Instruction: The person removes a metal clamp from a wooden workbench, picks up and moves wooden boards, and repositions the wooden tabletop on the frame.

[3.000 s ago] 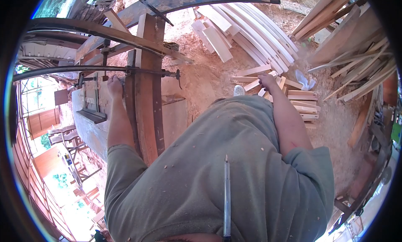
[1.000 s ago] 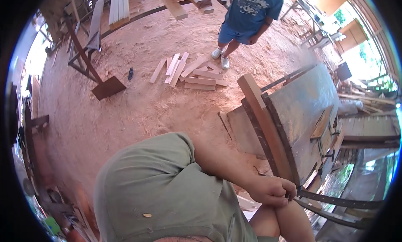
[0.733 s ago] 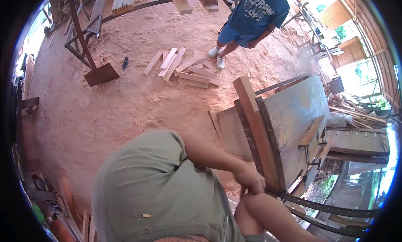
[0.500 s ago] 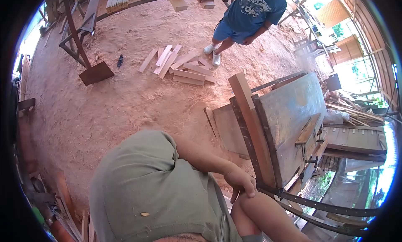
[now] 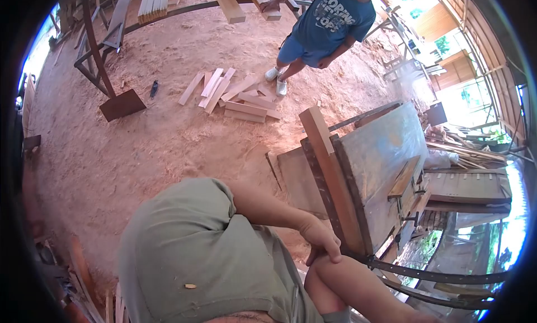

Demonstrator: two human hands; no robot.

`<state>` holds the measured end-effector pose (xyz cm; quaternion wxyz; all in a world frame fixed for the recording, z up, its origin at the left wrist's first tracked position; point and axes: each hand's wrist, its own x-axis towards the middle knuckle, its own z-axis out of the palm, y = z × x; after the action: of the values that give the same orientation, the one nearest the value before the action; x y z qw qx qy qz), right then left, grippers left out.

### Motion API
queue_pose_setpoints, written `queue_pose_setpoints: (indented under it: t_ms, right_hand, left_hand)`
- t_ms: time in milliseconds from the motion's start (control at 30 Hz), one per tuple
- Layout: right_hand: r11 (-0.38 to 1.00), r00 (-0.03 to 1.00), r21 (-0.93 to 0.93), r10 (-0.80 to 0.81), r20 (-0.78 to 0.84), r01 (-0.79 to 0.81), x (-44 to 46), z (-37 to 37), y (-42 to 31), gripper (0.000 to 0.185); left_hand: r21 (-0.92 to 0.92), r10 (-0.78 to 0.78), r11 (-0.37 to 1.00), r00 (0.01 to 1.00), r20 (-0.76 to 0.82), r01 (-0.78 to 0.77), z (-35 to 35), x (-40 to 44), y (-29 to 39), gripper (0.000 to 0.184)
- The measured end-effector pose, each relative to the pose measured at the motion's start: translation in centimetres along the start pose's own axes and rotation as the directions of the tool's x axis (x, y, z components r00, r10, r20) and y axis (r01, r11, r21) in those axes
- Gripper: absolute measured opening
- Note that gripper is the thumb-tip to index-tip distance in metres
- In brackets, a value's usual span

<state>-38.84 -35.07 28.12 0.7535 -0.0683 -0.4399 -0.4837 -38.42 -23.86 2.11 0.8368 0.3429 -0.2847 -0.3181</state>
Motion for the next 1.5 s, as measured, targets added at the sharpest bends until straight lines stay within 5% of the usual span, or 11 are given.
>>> queue_pose_setpoints:
  t_ms: [200, 333, 500, 600, 933, 1000, 1033, 1133, 1267, 1367, 1500]
  right_hand:
    - [0.996, 0.993, -0.009, 0.091, 0.074, -0.091, -1.1, 0.5, 0.0, 0.018]
    - [0.995, 0.99, 0.002, 0.095, 0.101, -0.095, -1.2, 0.9, 0.0, 0.017]
    - [0.994, 0.984, 0.006, 0.111, 0.136, -0.113, -1.0, 0.8, 0.0, 0.016]
    - [0.992, 0.982, -0.018, 0.122, 0.145, -0.121, -0.8, 0.2, 0.1, 0.015]
    - [0.982, 0.975, -0.045, 0.189, 0.116, -0.185, -1.8, -0.4, 0.3, 0.014]
    - [0.973, 0.966, -0.06, 0.229, 0.122, -0.223, -2.4, -0.8, 0.4, 0.014]
    - [0.963, 0.955, -0.077, 0.266, 0.135, -0.257, -2.6, -1.1, 0.2, 0.015]
    - [0.941, 0.924, -0.168, 0.324, 0.202, -0.293, -3.1, -1.4, -0.2, 0.018]
    - [0.932, 0.905, -0.103, 0.363, 0.221, -0.348, -4.4, -0.6, -0.5, 0.019]
    - [0.939, 0.886, -0.147, 0.343, 0.311, -0.311, -5.7, -0.2, -1.2, 0.02]
    - [0.931, 0.857, -0.208, 0.359, 0.369, -0.301, -5.8, -0.5, -1.0, 0.02]
  left_hand:
    - [0.344, -0.037, 0.939, 0.998, 0.052, 0.017, -2.0, 1.0, -1.7, 0.037]
    - [0.054, -0.034, 0.998, 0.999, -0.017, 0.035, -1.0, 0.0, 0.0, 0.029]
    - [0.289, -0.013, 0.956, 0.979, 0.206, -0.048, -2.9, 1.6, -1.1, 0.032]
    - [0.177, -0.02, 0.984, 0.973, 0.23, -0.022, -2.9, 1.2, -1.4, 0.03]
    - [0.429, -0.145, 0.898, 0.986, 0.08, 0.097, -1.6, -0.3, 0.2, 0.026]
    - [0.942, -0.191, 0.314, 0.98, -0.062, 0.12, 0.4, -1.2, 2.6, 0.029]
    - [0.94, -0.21, 0.324, 0.977, -0.039, 0.107, 2.1, -1.8, 4.2, 0.029]
    - [0.961, -0.217, -0.255, 0.962, -0.167, 0.11, 5.0, -2.2, 5.5, 0.028]
    - [0.977, -0.567, -0.136, 0.795, -0.215, 0.167, 1.1, 2.0, 1.5, 0.03]
    - [0.977, -0.624, 0.148, 0.781, -0.03, 0.156, 0.4, 1.9, 0.5, 0.032]
    - [0.97, -0.617, 0.241, 0.774, 0.139, 0.018, -0.2, 2.9, 2.1, 0.032]
